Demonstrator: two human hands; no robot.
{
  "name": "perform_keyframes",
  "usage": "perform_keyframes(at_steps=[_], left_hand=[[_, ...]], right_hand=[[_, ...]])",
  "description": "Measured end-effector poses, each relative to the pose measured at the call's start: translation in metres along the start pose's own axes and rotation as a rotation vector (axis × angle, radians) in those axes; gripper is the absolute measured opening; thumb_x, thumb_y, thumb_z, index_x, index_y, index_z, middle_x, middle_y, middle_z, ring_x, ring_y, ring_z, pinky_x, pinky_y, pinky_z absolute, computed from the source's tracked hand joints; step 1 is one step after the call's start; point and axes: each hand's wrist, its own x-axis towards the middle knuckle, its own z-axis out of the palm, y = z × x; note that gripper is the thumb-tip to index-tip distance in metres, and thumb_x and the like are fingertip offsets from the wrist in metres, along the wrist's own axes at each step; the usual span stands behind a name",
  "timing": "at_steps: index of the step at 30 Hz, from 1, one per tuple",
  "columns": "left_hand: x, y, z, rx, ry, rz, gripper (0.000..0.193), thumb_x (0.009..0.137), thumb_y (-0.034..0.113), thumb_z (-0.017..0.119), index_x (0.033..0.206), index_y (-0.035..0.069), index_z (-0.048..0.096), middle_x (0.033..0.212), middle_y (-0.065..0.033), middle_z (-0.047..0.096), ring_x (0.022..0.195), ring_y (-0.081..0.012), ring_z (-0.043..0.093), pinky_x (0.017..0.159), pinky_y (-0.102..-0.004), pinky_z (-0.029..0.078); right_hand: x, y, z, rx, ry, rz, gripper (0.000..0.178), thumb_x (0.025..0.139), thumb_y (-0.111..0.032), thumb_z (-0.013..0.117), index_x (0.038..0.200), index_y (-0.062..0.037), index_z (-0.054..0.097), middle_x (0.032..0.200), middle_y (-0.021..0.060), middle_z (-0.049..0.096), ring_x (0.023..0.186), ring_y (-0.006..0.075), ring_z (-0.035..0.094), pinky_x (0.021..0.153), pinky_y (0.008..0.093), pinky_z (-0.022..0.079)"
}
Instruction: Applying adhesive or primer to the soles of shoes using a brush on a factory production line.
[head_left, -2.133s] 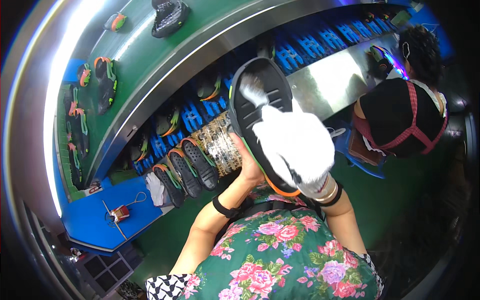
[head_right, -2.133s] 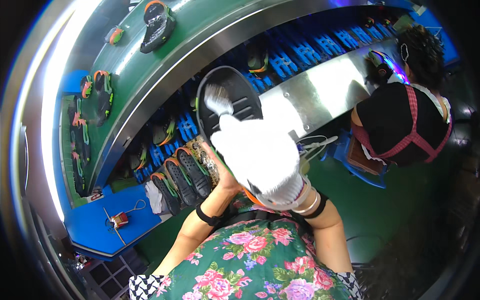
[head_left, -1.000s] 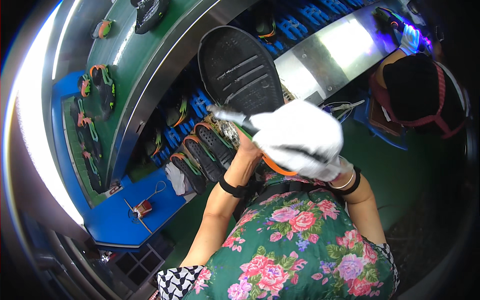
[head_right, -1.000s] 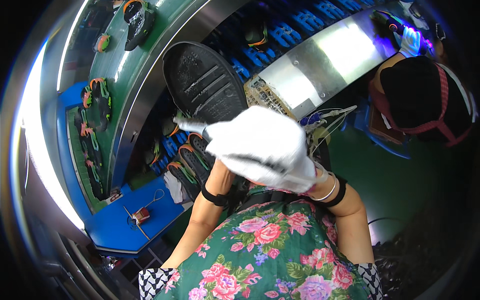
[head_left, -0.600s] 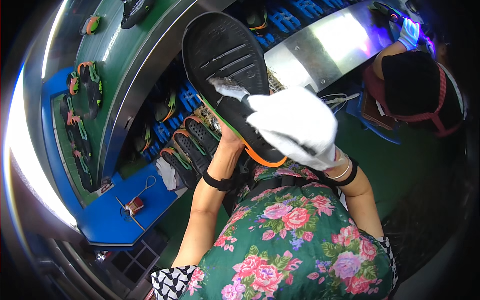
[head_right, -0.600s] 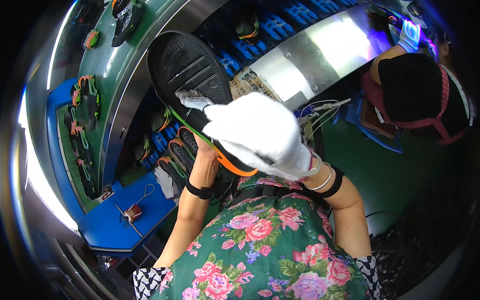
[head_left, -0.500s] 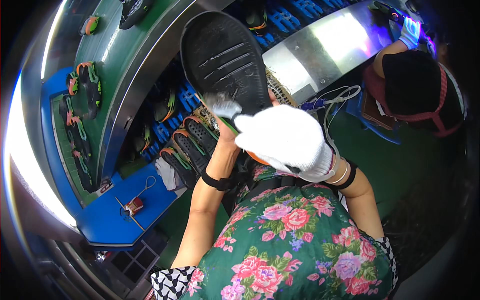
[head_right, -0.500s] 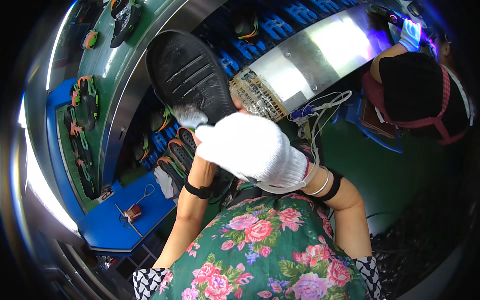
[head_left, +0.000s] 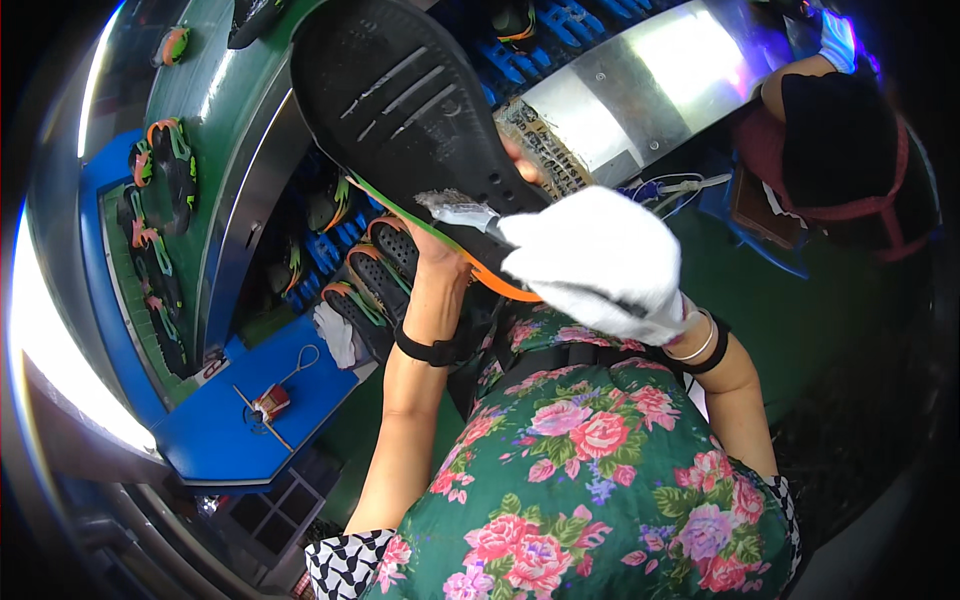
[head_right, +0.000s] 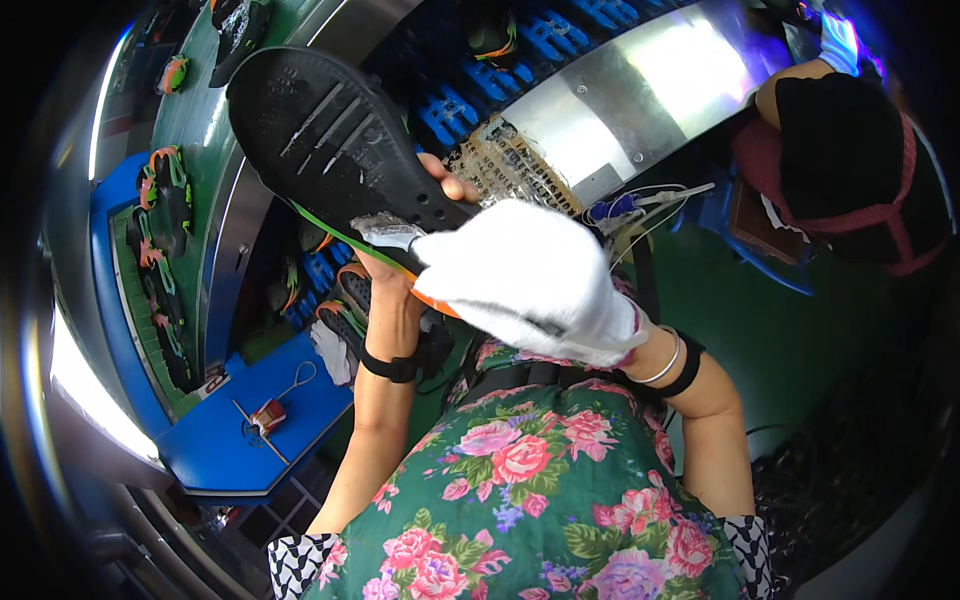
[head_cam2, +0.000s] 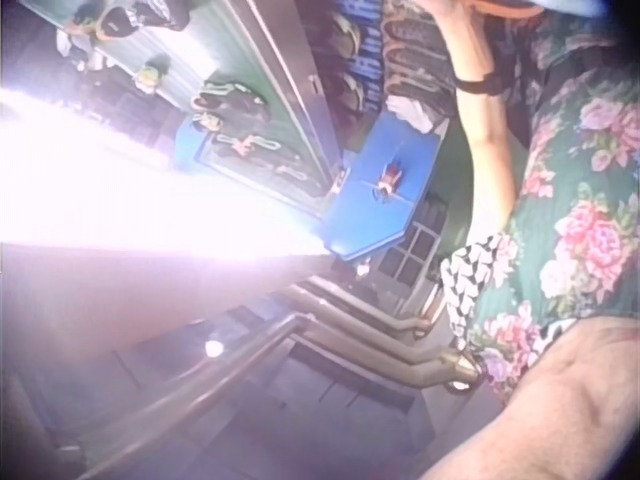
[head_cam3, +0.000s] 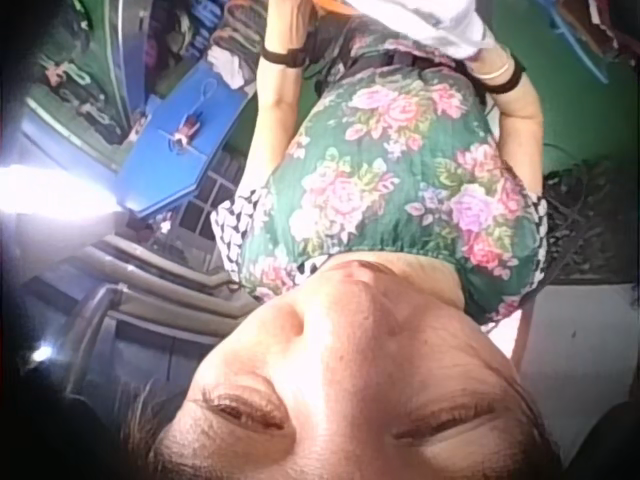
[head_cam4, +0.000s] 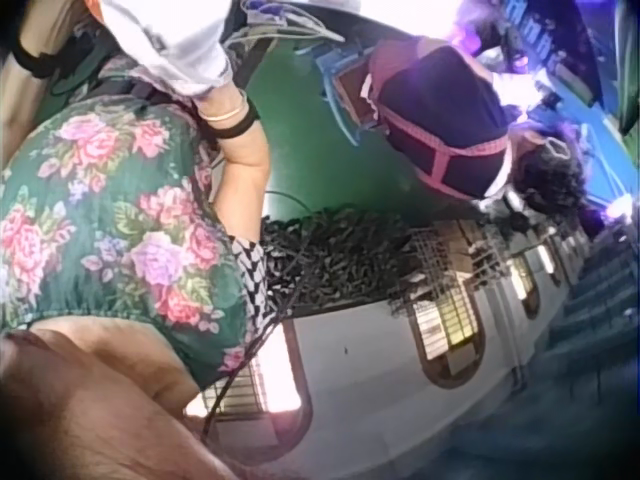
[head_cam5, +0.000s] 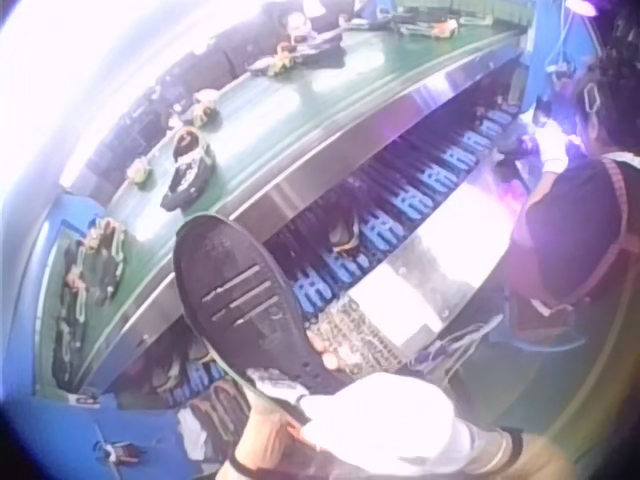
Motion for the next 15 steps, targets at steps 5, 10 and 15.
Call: perform_keyframes(at_steps=[5,10,15], left_hand=[[0.003,0.000,-0.006,-0.129,-0.021,0.066,0.082,0.085,0.063,0.073,0.130,-0.002,0.049,0.115,-0.0190,0.066,0.117,-0.0356,0.061,0.097,-0.0462,0.056],[0.007,0.007,-0.008,-0.045,-0.073,0.125,0.084,0.088,0.065,0.067,0.132,-0.004,0.047,0.115,-0.0236,0.065,0.122,-0.0395,0.059,0.098,-0.0511,0.056],[0.006,0.004,-0.001,-0.005,-0.019,0.158,0.107,0.081,0.086,0.054,0.132,-0.007,0.051,0.116,-0.0212,0.062,0.111,-0.0360,0.065,0.093,-0.0486,0.058]], right_hand=[[-0.010,-0.003,0.009,0.082,-0.015,0.008,0.032,0.075,-0.001,0.082,0.106,-0.0096,0.078,0.107,0.0115,0.077,0.088,0.0274,0.073,0.076,0.0365,0.058],[-0.010,-0.003,0.002,0.037,0.020,0.067,0.028,0.075,-0.002,0.083,0.102,-0.0079,0.078,0.102,0.0107,0.077,0.085,0.0264,0.072,0.075,0.0354,0.057],[-0.011,-0.001,0.003,0.231,0.039,0.211,0.021,0.077,-0.003,0.082,0.098,-0.0049,0.078,0.100,0.0110,0.077,0.085,0.0234,0.073,0.073,0.0333,0.057]])
